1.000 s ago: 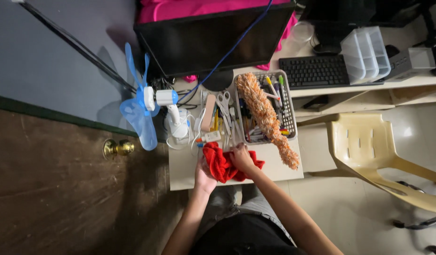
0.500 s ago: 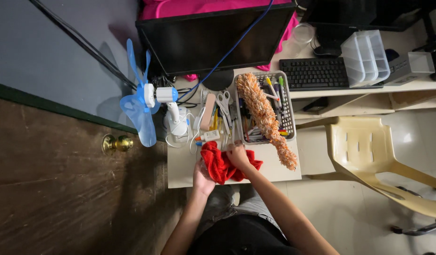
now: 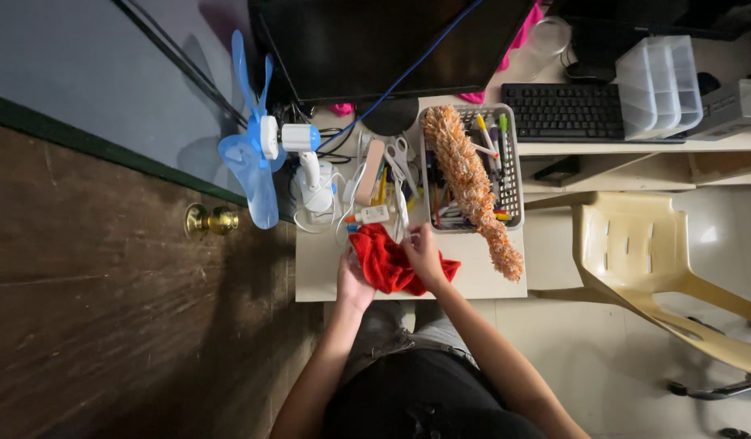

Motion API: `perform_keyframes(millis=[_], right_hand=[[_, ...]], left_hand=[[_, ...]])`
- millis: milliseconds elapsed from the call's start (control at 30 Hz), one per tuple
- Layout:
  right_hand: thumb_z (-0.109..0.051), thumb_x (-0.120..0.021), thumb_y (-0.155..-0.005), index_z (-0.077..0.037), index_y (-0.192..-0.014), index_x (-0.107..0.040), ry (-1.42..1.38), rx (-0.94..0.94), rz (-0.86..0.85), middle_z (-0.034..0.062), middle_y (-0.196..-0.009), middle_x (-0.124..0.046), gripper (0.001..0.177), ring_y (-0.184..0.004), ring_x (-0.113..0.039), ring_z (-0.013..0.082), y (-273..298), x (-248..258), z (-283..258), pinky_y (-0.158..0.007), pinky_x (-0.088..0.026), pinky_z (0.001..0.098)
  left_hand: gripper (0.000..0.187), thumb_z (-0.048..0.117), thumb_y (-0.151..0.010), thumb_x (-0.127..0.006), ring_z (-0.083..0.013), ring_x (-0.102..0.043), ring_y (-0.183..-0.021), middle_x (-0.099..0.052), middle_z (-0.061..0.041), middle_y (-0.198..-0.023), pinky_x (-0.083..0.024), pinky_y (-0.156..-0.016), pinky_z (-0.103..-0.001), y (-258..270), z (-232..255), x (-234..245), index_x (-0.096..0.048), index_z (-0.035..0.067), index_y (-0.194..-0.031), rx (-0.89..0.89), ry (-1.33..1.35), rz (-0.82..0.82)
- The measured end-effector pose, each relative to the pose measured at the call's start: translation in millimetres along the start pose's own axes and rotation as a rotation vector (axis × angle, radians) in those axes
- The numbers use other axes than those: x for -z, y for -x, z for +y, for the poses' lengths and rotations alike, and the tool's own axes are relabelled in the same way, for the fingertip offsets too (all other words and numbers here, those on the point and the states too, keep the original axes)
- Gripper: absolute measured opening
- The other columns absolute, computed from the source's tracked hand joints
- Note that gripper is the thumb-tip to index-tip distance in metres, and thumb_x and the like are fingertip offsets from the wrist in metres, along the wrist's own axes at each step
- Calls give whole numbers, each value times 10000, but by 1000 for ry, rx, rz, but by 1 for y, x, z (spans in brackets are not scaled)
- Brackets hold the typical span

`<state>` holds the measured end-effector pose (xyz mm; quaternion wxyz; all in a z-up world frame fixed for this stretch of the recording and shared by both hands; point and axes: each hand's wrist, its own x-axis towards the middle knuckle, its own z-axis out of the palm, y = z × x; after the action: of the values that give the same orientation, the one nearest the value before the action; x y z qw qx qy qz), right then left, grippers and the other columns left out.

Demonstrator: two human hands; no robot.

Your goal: The person cleans various items on a cluttered desk using a red cloth. They wipe a white plastic container, a small fan, a glue bottle, and a pair of scissors before placing them back on the desk.

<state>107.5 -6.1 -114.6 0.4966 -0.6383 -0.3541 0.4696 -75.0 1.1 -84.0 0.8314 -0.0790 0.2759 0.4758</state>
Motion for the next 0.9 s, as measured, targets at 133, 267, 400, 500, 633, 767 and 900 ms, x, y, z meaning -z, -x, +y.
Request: perform_keyframes(millis=[133,267,400,500,633,767,900], right_hand=[[-13,-596,-919,-59,-1209,-454,-68,270,-80,47,-1038,-573,326,-905,-629,135,15,20,-67,-762,-533,302],[-34,-611,-944,-19,-1133,-594,496,256,-231,148,-937,-630,190,-833,-629,303,39,45,-129,-721,-522,399],[-100,-663,-942,-11,-1115,-626,620,586,-192,175,-1061,-668,198,-932,-637,406,52,58,-124,-787,-521,446],[-115,-668,-957,-47,-1128,-657,674,558,-96,122,-1042,-696,185,-904,-666,366,57,60,-122,-818,-523,446],[-115,-677,-921,-66,-1110,-676,777,538,-94,108,-1007,-694,195,-844,-652,357,61,55,-144,-790,-516,460],[-131,-681,-916,-66,-1080,-667,792,546,-104,120,-964,-668,177,-835,-629,362,65,48,-156,-740,-527,466],[-142,-645,-970,-69,-1092,-641,705,590,-105,135,-956,-667,142,-802,-661,375,63,46,-150,-684,-531,455]], left_hand=[[478,437,-1065,-470,-297,-603,-1258,-643,-95,-1357,-436,-1131,-500,-6,8,-16,-567,98,-1387,13,-14,-12],[514,446,-1017,-449,-300,-627,-1217,-671,-101,-1334,-460,-1090,-497,-7,13,-43,-599,100,-1366,-37,-81,-71],[570,524,-1082,-434,-270,-604,-1222,-655,-101,-1333,-448,-1117,-457,-22,16,-47,-587,74,-1397,-15,-39,-9],[544,494,-1037,-418,-255,-610,-1251,-659,-82,-1352,-430,-1130,-455,-8,14,-86,-566,109,-1392,-50,-82,-61],[547,521,-1023,-418,-228,-611,-1245,-663,-57,-1341,-419,-1119,-435,-20,5,-75,-585,114,-1346,-57,-161,5],[404,443,-1028,-532,-191,-611,-1166,-669,-44,-1223,-449,-1057,-387,-31,-3,-66,-603,99,-1229,-294,-304,46],[310,351,-1049,-648,-136,-576,-989,-619,-38,-1075,-457,-908,-306,-25,-13,-74,-582,62,-1139,-544,-671,35]])
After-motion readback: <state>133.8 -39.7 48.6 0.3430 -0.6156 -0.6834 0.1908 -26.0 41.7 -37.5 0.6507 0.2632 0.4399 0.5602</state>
